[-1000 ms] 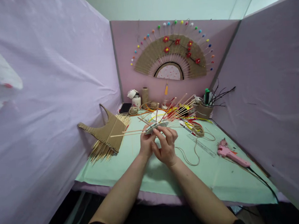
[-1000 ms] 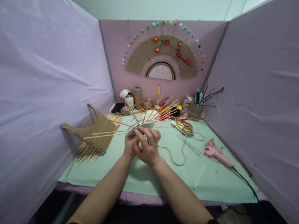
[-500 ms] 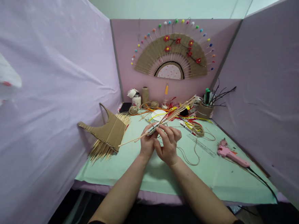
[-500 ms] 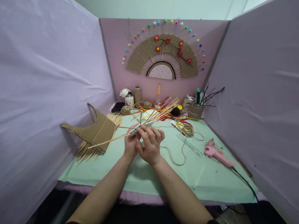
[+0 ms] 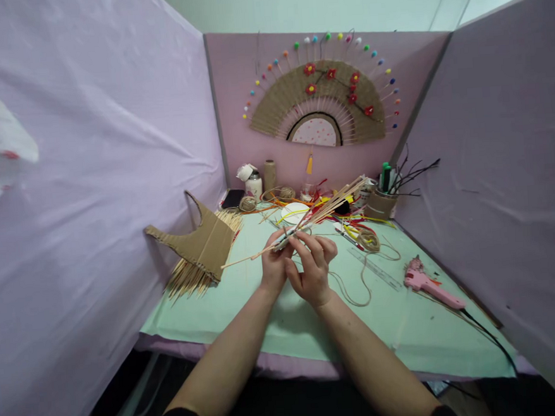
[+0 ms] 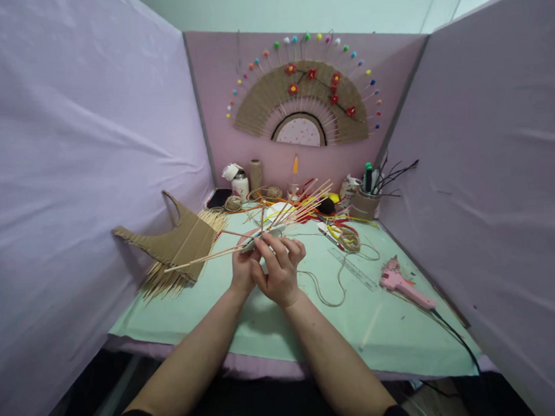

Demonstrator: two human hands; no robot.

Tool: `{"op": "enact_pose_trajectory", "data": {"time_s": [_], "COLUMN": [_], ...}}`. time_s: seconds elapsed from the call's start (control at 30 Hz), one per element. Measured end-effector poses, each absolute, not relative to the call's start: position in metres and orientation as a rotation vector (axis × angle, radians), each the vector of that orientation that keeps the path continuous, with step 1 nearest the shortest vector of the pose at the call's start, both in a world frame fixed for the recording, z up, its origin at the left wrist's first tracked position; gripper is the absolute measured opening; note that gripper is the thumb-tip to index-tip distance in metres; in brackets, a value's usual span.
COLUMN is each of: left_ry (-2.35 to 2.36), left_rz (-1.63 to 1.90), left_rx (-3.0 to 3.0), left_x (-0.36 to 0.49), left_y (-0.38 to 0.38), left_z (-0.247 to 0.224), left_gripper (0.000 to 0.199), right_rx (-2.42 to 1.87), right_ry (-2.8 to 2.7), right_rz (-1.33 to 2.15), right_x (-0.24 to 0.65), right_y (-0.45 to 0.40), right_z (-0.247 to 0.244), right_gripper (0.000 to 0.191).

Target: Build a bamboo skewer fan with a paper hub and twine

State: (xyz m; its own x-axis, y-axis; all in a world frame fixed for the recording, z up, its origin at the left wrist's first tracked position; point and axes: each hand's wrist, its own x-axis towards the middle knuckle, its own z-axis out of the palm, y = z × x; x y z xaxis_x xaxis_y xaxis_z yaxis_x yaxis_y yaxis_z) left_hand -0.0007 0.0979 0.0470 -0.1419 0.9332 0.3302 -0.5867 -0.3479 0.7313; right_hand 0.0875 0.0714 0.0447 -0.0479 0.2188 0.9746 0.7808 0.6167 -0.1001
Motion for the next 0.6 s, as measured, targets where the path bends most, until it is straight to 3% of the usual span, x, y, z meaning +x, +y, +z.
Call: {"op": "enact_pose_trajectory", "data": {"time_s": [0.6], "left_ry": [0.540], "left_rz": [1.691], "left_rx": [0.945], "left_x": [-0.0023], "left_y": [0.0987], "left_z": [0.0419], "left_gripper": [0.036], "right_rx": [-0.819], "right_ry": [-1.650], "right_rz": [-0.596], "right_x": [0.0844], "right_y": [0.0653], "right_z": [0.0466], "right_gripper": [0.037]}}
